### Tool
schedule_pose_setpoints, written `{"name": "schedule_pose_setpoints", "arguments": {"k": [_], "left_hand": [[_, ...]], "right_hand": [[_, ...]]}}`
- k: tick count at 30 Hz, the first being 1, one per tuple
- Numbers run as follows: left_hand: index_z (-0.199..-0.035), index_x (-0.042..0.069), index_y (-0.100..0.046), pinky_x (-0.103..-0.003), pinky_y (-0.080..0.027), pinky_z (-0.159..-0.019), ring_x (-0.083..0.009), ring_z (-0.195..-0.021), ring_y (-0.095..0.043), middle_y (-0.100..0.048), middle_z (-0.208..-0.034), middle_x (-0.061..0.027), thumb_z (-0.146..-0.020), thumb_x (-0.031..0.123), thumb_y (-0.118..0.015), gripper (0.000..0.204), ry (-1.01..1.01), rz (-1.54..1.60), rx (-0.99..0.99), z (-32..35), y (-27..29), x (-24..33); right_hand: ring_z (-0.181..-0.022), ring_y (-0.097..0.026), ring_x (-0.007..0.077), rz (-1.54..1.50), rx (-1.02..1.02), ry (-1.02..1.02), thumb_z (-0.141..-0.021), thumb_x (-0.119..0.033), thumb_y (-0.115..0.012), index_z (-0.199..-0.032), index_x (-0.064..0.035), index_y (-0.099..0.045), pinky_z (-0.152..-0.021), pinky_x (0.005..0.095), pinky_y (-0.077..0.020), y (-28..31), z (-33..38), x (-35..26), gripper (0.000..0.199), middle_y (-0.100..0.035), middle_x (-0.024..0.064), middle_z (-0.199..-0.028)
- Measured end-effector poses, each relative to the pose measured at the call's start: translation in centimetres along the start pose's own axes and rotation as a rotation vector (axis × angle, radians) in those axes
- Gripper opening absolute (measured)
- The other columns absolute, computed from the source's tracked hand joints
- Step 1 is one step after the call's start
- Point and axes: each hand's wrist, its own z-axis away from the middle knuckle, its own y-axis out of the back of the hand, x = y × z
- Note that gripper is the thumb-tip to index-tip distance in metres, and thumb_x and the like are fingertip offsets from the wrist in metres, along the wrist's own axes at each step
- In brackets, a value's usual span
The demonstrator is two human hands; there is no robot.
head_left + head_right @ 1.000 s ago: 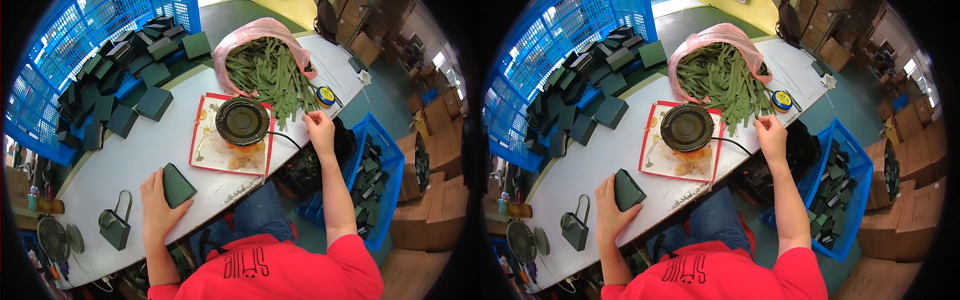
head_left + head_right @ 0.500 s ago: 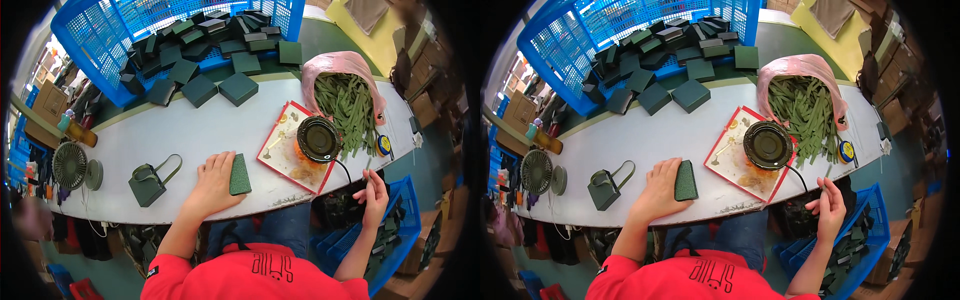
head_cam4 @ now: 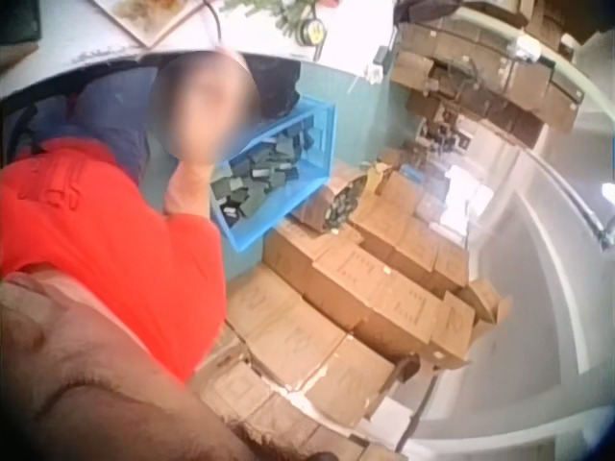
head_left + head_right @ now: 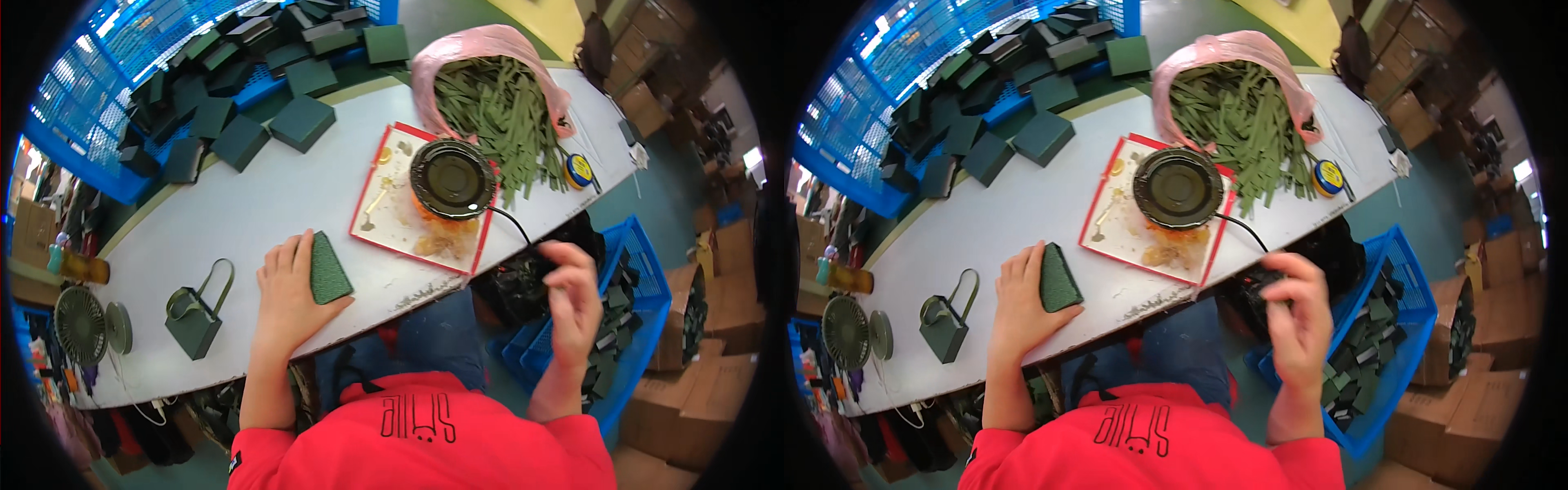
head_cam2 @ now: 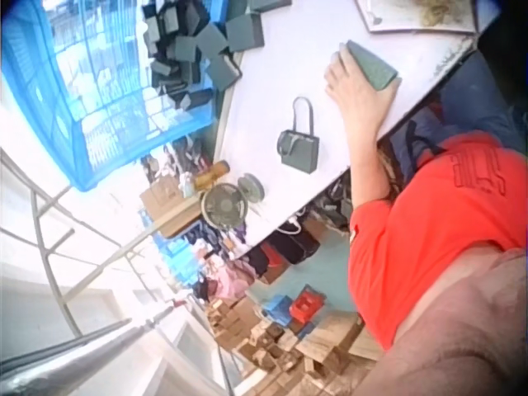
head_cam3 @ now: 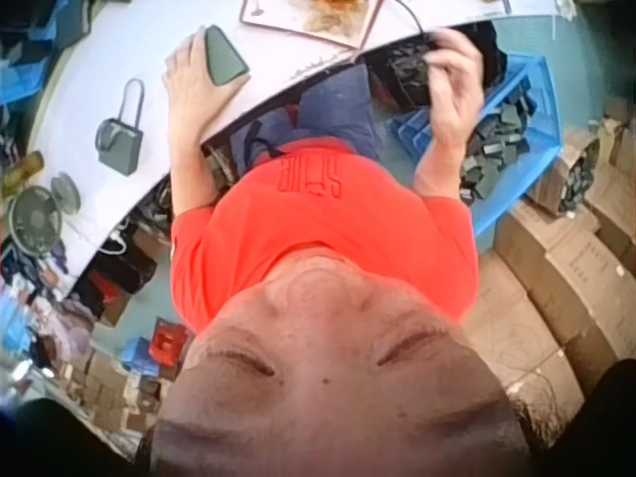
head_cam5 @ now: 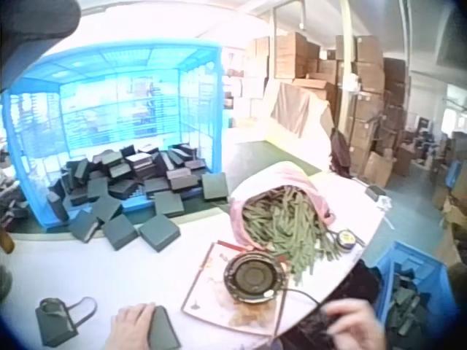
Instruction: The person assembles small green rectangular boxes by hand. They pick up a green strip, wrap it around a box, and secure it, repeating this process for multiple boxes. The person places finished boxes into a blue crate and occasionally moves other boxes on the table.
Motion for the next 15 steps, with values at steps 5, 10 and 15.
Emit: {"name": "schedule_pose_setpoints", "arguments": {"k": [5,10,15], "left_hand": [[-0.150,0.003,-0.040,-0.049,-0.035,-0.108,-0.0361,-0.130,-0.042,-0.047,-0.143,-0.0157,-0.059,0.030,-0.091,0.108,0.000,-0.003,0.006,0.0,-0.2,0.1],[-0.149,0.002,-0.041,-0.049,-0.034,-0.107,-0.0351,-0.129,-0.041,-0.047,-0.141,-0.0148,-0.061,0.033,-0.091,0.105,-0.011,0.004,0.011,0.1,-0.3,-0.1],[-0.149,0.002,-0.040,-0.049,-0.034,-0.107,-0.0354,-0.129,-0.042,-0.047,-0.141,-0.0149,-0.061,0.032,-0.091,0.106,-0.020,0.003,0.018,0.1,-0.5,-0.2]], "right_hand": [[-0.065,-0.058,0.0092,-0.503,-0.040,-0.577,-0.102,-0.002,-0.054,-0.120,0.0045,-0.056,-0.072,0.0266,-0.0526,-4.2,-0.8,2.2,0.019,-0.069,0.0125,-0.094],[-0.056,-0.046,0.0051,-0.777,0.003,-0.728,-0.103,-0.009,-0.056,-0.113,0.0021,-0.056,-0.055,0.0228,-0.0436,-5.8,-2.0,4.8,0.015,-0.067,0.0098,-0.089],[-0.051,-0.039,0.0022,-0.768,-0.075,-0.803,-0.103,-0.017,-0.062,-0.106,0.0003,-0.059,-0.046,0.0208,-0.0325,-5.5,-2.6,5.5,0.018,-0.065,0.0061,-0.085]]}}
